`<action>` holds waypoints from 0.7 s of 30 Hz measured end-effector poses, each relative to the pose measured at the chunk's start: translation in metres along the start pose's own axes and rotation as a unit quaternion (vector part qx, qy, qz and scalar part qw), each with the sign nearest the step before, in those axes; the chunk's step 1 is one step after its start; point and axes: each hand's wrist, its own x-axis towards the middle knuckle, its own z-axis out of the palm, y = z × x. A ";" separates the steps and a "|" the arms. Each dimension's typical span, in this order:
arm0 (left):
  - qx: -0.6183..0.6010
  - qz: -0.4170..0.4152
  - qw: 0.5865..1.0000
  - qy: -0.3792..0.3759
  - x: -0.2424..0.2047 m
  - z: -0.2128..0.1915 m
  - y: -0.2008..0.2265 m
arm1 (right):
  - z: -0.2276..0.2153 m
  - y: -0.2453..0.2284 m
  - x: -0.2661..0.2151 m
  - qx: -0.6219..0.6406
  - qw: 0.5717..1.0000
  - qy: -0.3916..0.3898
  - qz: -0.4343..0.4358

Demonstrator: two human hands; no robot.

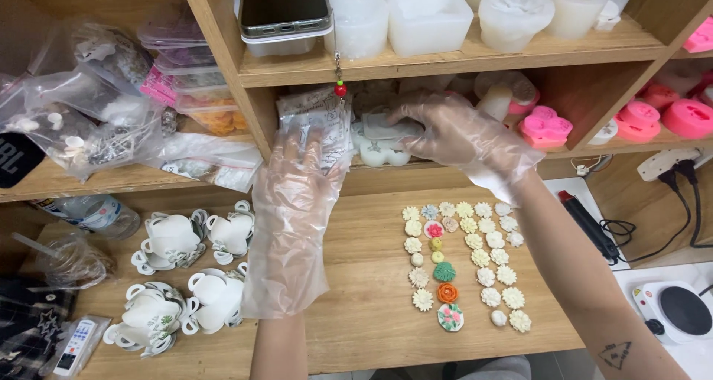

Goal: The person wraps small floral-shaped wax figures in small bags while wearing gloves.

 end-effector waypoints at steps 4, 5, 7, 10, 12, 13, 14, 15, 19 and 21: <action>-0.023 -0.012 0.999 -0.033 -0.007 -0.010 0.001 | 0.007 0.004 0.003 -0.035 0.999 -0.016 0.022; -0.023 0.000 1.000 -0.019 -0.009 -0.020 0.002 | 0.009 0.005 0.005 -0.056 0.998 -0.007 0.017; -0.020 0.009 1.000 -0.006 -0.011 -0.036 0.006 | 0.011 0.002 0.008 -0.076 0.997 0.001 0.010; -0.012 0.024 1.000 0.013 -0.012 -0.047 0.011 | 0.009 -0.005 0.012 -0.099 0.994 -0.015 0.040; 0.014 0.036 0.998 0.043 -0.014 -0.045 0.012 | 0.013 0.000 0.016 -0.100 0.994 -0.004 0.036; 0.015 0.036 0.998 0.045 -0.016 -0.040 0.011 | 0.012 0.001 0.020 -0.101 0.994 -0.003 0.035; 0.013 0.038 0.997 0.067 -0.018 -0.034 0.011 | 0.011 0.003 0.022 -0.115 0.991 0.001 0.065; 0.012 0.039 0.995 0.090 -0.020 -0.028 0.010 | 0.010 0.005 0.025 -0.129 0.987 0.004 0.095; -0.011 0.035 0.995 0.089 -0.016 -0.030 0.012 | 0.020 0.000 0.036 -0.202 0.972 -0.018 0.116; -0.011 0.039 0.997 0.064 -0.014 -0.031 0.012 | 0.036 -0.004 0.049 -0.201 0.978 0.060 -0.023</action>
